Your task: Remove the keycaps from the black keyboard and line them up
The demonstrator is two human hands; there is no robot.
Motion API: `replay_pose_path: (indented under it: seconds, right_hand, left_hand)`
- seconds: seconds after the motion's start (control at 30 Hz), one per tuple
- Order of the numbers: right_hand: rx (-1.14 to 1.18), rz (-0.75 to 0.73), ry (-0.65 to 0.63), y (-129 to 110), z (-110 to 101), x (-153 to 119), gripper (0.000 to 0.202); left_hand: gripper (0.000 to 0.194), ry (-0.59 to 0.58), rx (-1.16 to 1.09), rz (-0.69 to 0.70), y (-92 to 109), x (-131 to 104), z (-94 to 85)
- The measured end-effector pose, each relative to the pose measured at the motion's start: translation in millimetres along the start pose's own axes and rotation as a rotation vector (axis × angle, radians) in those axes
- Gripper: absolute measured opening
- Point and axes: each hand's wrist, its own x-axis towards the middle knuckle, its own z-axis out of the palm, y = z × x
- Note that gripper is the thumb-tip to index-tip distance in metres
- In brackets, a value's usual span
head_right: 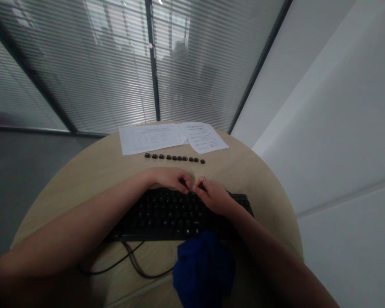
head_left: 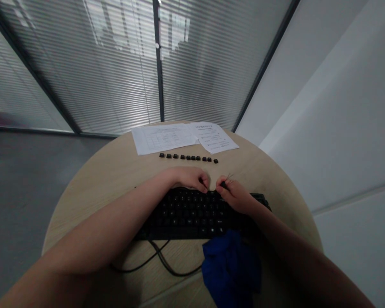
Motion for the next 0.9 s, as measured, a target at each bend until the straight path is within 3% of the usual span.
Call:
replay_pose_path:
  seconds: [0.23, 0.43, 0.6, 0.73, 0.9]
  right_hand:
    - [0.192, 0.079, 0.049, 12.0, 4.5, -1.3, 0.020]
    - [0.204, 0.062, 0.056, 10.4, 4.8, -2.0, 0.022]
    - [0.253, 0.050, 0.068, 13.4, 4.0, -1.1, 0.026]
    - [0.430, 0.114, 0.220, 20.6, 3.7, 2.6, 0.037]
    - [0.416, 0.102, 0.197, 24.6, 4.8, 3.6, 0.038]
  left_hand:
    - [0.017, 0.007, -0.052, -0.043, 4.2, -4.9, 0.4]
    - [0.021, 0.080, -0.246, 0.070, 14.0, -8.3, -1.7]
    - [0.017, 0.123, -0.114, 0.151, 27.6, -8.7, 5.4]
    - [0.014, 0.144, -0.035, 0.162, 30.8, -7.7, 10.5]
    - [0.007, 0.196, 0.008, 0.167, 31.4, -7.0, 10.7]
